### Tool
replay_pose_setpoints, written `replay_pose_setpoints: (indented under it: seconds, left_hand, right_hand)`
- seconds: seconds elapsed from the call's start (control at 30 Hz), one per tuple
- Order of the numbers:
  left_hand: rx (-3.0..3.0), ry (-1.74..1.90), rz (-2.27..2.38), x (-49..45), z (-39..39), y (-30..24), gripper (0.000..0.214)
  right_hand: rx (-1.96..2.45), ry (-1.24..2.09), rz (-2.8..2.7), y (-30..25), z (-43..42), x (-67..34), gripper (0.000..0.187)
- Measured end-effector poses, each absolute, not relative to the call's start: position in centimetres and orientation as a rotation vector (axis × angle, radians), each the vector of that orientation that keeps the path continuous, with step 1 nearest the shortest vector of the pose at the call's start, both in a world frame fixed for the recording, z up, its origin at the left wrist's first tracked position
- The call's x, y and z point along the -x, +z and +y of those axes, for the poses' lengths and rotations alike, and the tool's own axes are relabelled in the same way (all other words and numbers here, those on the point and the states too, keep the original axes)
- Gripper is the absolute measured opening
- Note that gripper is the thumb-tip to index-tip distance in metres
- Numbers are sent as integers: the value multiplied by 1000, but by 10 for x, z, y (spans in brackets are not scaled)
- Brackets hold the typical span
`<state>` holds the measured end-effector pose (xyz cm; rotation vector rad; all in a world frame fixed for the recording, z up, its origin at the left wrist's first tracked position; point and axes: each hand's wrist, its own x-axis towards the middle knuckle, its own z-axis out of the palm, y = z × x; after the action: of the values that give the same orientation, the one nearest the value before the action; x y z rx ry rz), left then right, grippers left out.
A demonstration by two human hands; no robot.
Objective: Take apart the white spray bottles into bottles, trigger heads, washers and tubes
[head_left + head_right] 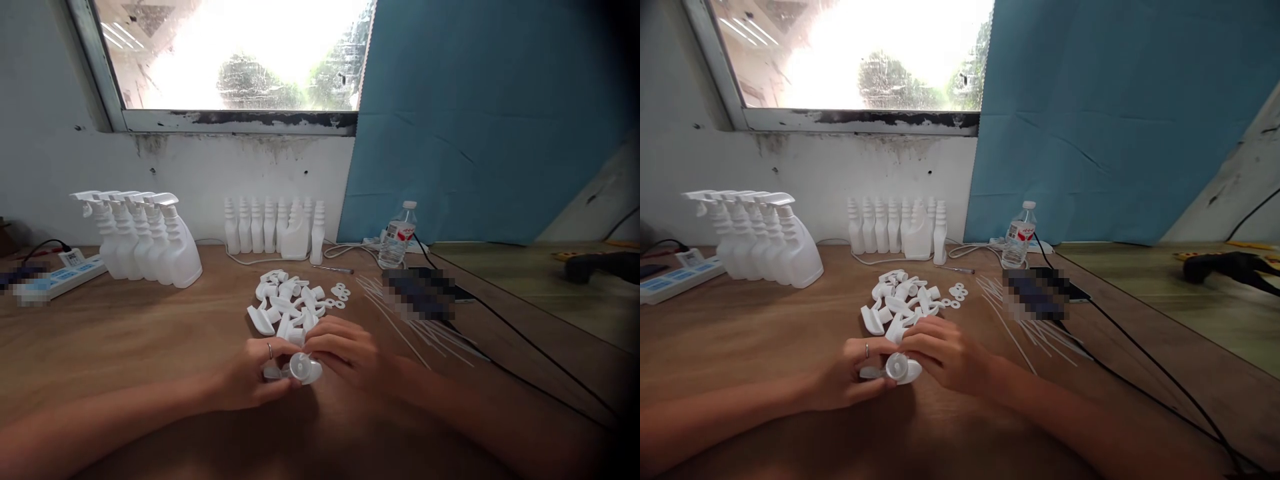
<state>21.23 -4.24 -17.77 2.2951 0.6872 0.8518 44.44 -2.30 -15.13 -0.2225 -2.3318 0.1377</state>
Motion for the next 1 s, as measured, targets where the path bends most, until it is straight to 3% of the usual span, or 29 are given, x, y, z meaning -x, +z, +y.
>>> replay_pose_setpoints:
  seconds: [0.3,0.77,1.0]
  left_hand:
    - [-2282,800,730,-212,-40,-180,31]
    - [-2184,732,812,-210,-44,-179,40]
    - [-2387,764,786,-209,-43,-183,22]
  right_hand:
    - [66,-129,-2445,-152,-24,-444,25]
    - [148,25,-2484,-151,-26,-450,16]
    - [206,123,-2590,-149,-28,-448,11]
